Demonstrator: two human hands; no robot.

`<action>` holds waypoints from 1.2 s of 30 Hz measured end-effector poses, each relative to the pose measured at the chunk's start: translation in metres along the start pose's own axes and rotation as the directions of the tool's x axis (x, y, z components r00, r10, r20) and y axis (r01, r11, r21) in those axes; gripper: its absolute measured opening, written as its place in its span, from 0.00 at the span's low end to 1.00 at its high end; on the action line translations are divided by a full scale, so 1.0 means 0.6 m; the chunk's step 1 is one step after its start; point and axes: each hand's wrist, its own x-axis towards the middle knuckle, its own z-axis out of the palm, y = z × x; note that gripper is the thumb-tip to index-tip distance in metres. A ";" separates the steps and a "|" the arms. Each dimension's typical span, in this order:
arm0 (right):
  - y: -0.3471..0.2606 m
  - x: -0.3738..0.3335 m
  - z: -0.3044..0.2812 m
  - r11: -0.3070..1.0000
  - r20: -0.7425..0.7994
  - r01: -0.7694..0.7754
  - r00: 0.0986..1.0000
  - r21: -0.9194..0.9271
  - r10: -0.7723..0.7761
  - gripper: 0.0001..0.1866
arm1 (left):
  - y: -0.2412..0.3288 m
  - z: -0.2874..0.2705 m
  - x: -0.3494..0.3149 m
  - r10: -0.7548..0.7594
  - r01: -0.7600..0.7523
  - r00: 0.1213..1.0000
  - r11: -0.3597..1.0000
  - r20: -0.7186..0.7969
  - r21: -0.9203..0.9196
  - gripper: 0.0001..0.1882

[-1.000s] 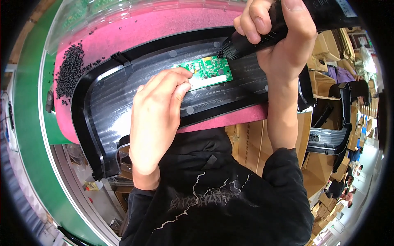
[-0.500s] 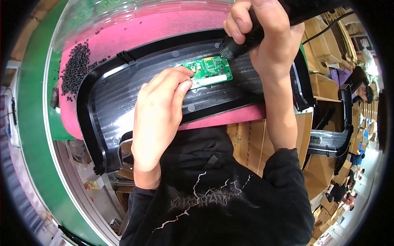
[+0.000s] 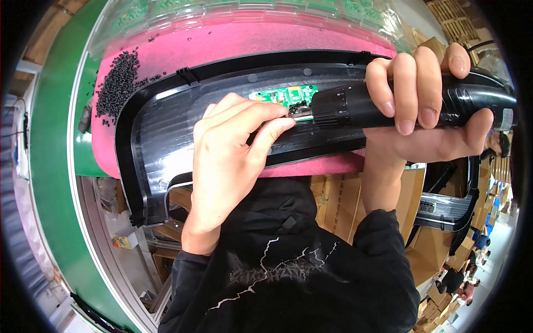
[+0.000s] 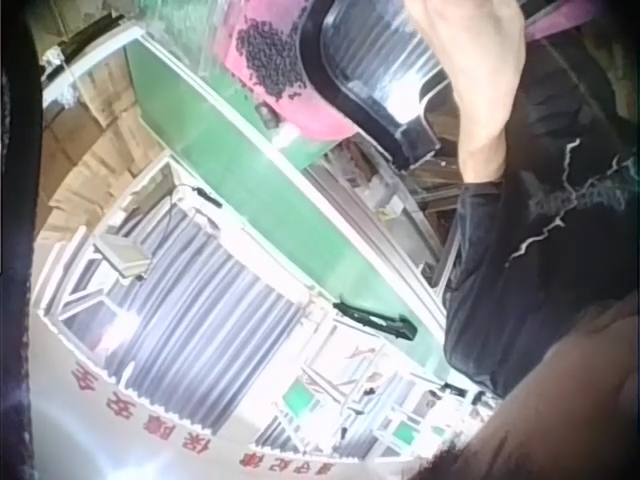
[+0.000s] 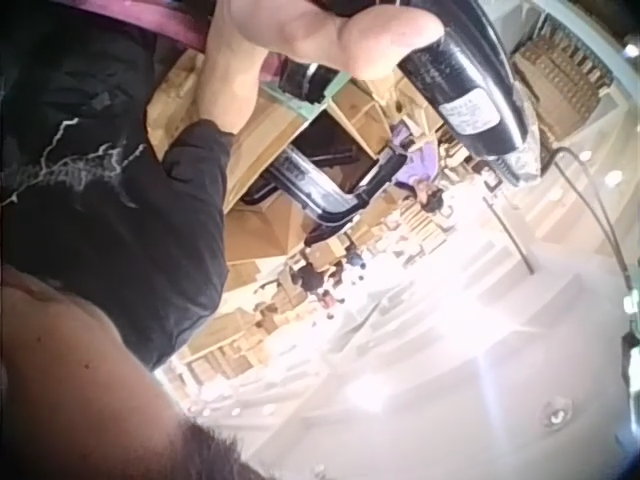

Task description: Assembling electronic circuit boards into plastic housings and securing them with an electric screwdriver.

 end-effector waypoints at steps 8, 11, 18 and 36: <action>-0.006 -0.003 -0.008 1.000 0.041 -0.022 0.999 -0.003 0.022 0.26 | 0.003 0.003 0.001 -0.058 0.059 0.998 0.993 0.009 -0.098 0.08; -0.011 -0.004 -0.008 0.999 0.057 -0.032 0.998 -0.010 0.033 0.26 | 0.008 0.005 -0.001 -0.136 0.133 0.991 0.980 -0.011 -0.151 0.08; -0.021 0.008 -0.010 0.992 0.150 -0.113 0.981 -0.052 0.120 0.26 | 0.006 -0.004 -0.006 -0.284 0.336 0.940 0.859 0.187 -0.385 0.10; 0.036 -0.003 -0.014 0.989 0.198 -0.051 0.977 -0.137 0.078 0.31 | -0.029 -0.034 -0.026 -0.315 0.336 0.927 0.939 -0.205 0.077 0.03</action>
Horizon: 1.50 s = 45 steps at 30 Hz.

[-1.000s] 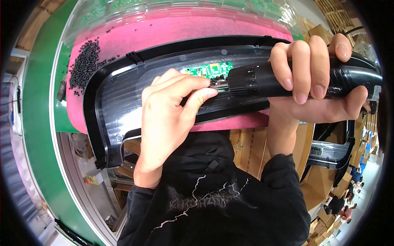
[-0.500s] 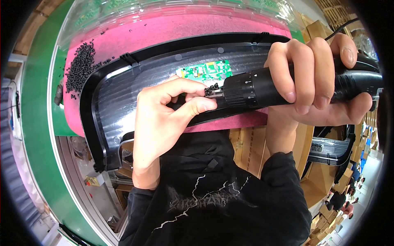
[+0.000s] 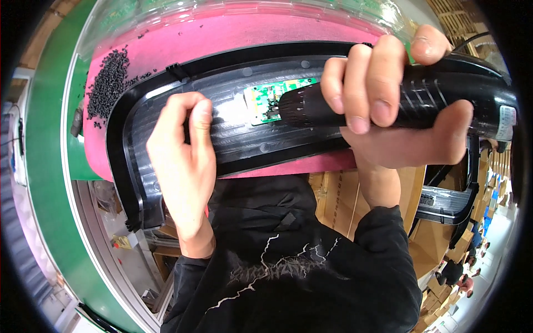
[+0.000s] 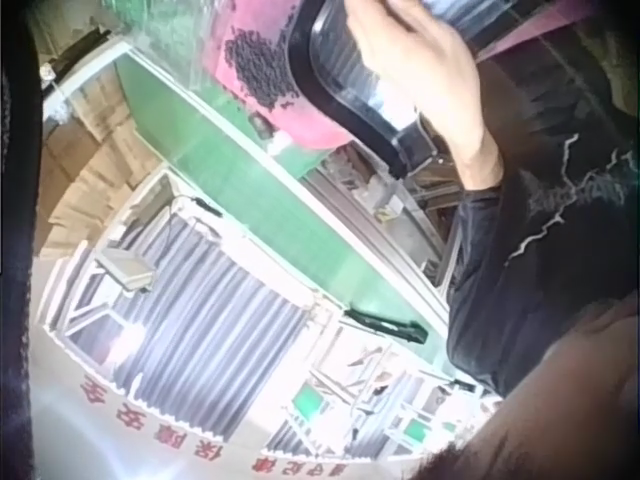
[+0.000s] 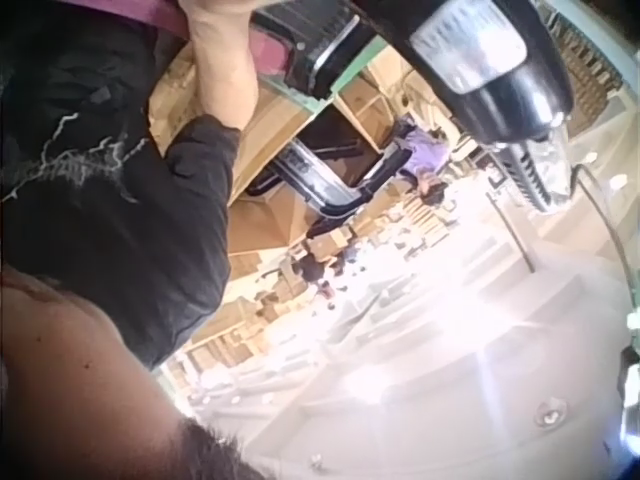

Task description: Assembling electronic circuit boards into plastic housings and securing them with an electric screwdriver.

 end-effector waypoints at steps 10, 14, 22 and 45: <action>0.028 0.005 0.042 0.992 -0.146 -0.083 0.987 -0.092 0.069 0.29 | -0.005 -0.005 0.001 0.109 -0.126 0.981 0.987 0.157 0.100 0.12; 0.031 0.009 0.062 0.984 -0.197 -0.117 0.976 -0.137 0.089 0.28 | -0.015 -0.005 0.002 0.169 -0.176 0.975 0.983 0.145 0.042 0.05; 0.032 0.025 0.090 0.959 -0.319 -0.210 0.937 -0.192 0.142 0.26 | -0.030 -0.008 0.001 0.232 -0.232 0.961 0.973 0.148 -0.015 0.02; 0.044 0.060 0.075 0.996 0.008 -0.090 0.996 0.000 0.090 0.27 | -0.037 -0.012 -0.004 0.325 -0.319 0.928 0.946 0.184 -0.060 0.06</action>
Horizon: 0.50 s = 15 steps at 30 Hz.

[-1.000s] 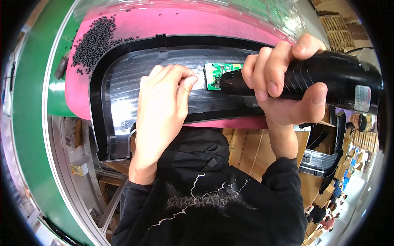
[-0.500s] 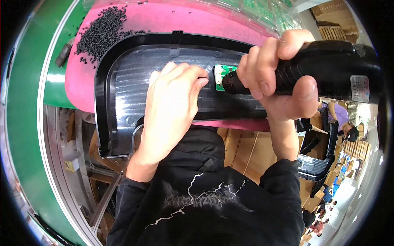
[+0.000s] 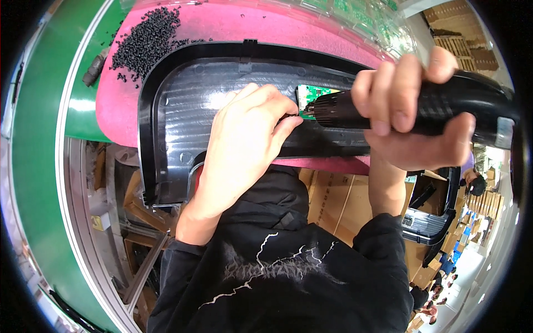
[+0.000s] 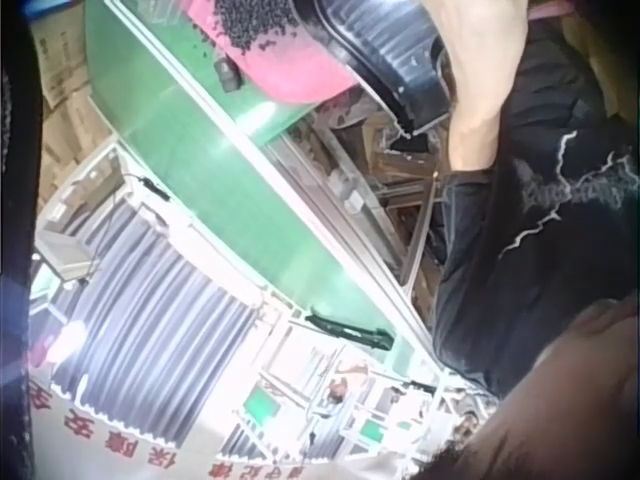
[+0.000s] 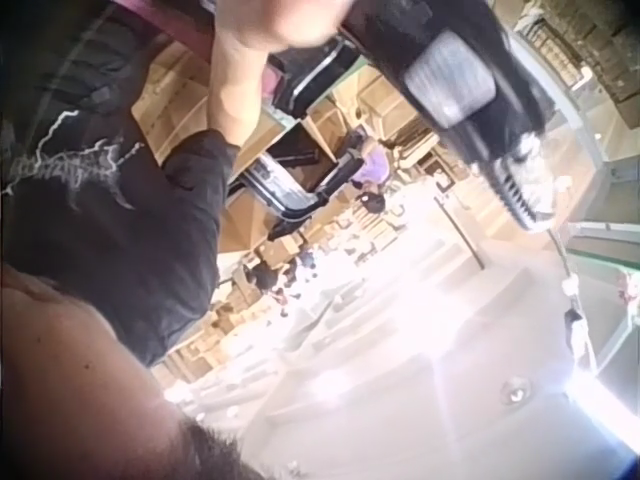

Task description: Assembling electronic circuit boards into plastic housings and securing them with an electric screwdriver.

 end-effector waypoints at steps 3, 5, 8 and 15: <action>-0.037 0.006 0.001 0.999 -0.030 -0.041 0.999 -0.004 0.041 0.27 | 0.005 0.005 0.008 0.064 -0.065 0.998 0.988 -0.015 -0.138 0.06; -0.040 0.008 0.001 0.999 -0.023 -0.036 0.999 0.002 0.036 0.28 | 0.003 0.005 0.007 0.115 -0.127 0.991 0.974 -0.072 -0.189 0.07; -0.041 0.012 0.000 0.999 0.015 -0.038 0.999 0.016 0.038 0.28 | 0.014 -0.001 0.007 0.036 -0.053 0.996 0.969 -0.076 -0.240 0.08; -0.021 0.026 -0.008 0.999 0.052 -0.038 0.998 0.037 0.036 0.26 | 0.013 -0.003 0.002 -0.077 0.046 0.991 0.964 -0.110 -0.261 0.05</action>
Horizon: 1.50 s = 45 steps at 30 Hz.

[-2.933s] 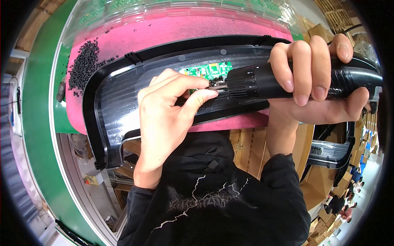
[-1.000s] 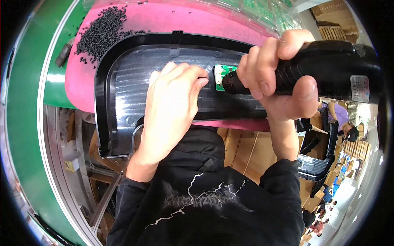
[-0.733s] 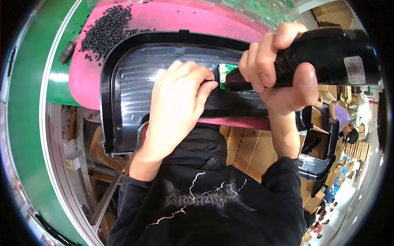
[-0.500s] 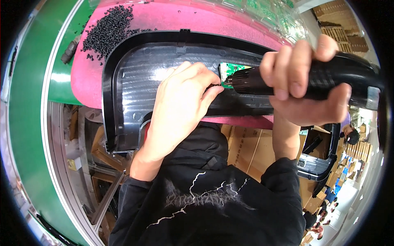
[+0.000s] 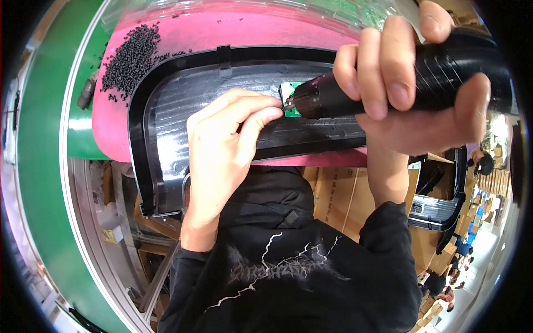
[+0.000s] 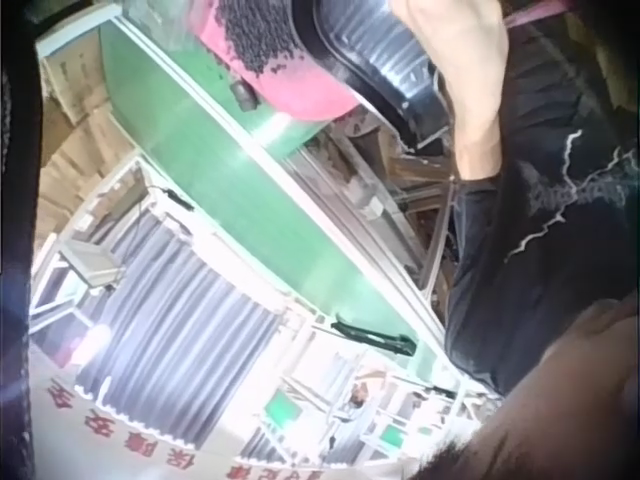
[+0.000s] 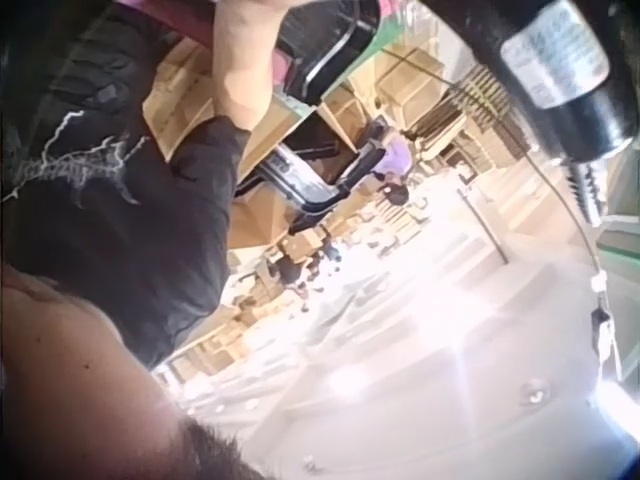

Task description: Assembling electronic circuit boards into plastic housings and securing them with an electric screwdriver.

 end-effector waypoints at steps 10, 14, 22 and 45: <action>0.048 -0.005 0.061 0.997 -0.698 -0.076 0.715 -0.024 0.038 0.23 | 0.005 0.002 0.008 -0.134 0.129 0.981 0.991 0.142 0.043 0.10; 0.057 -0.010 0.047 0.996 -0.654 -0.080 0.755 -0.034 0.039 0.21 | 0.009 0.000 0.011 -0.136 0.115 0.979 0.984 0.155 0.133 0.12; 0.056 0.003 0.039 0.968 -0.626 -0.240 0.767 -0.075 0.142 0.17 | -0.002 0.007 0.005 -0.097 0.092 0.991 0.994 0.093 0.063 0.09; -0.017 -0.039 -0.027 0.996 0.078 0.004 0.997 0.090 -0.011 0.30 | -0.001 0.002 -0.005 0.139 -0.135 0.973 0.990 0.184 -0.035 0.09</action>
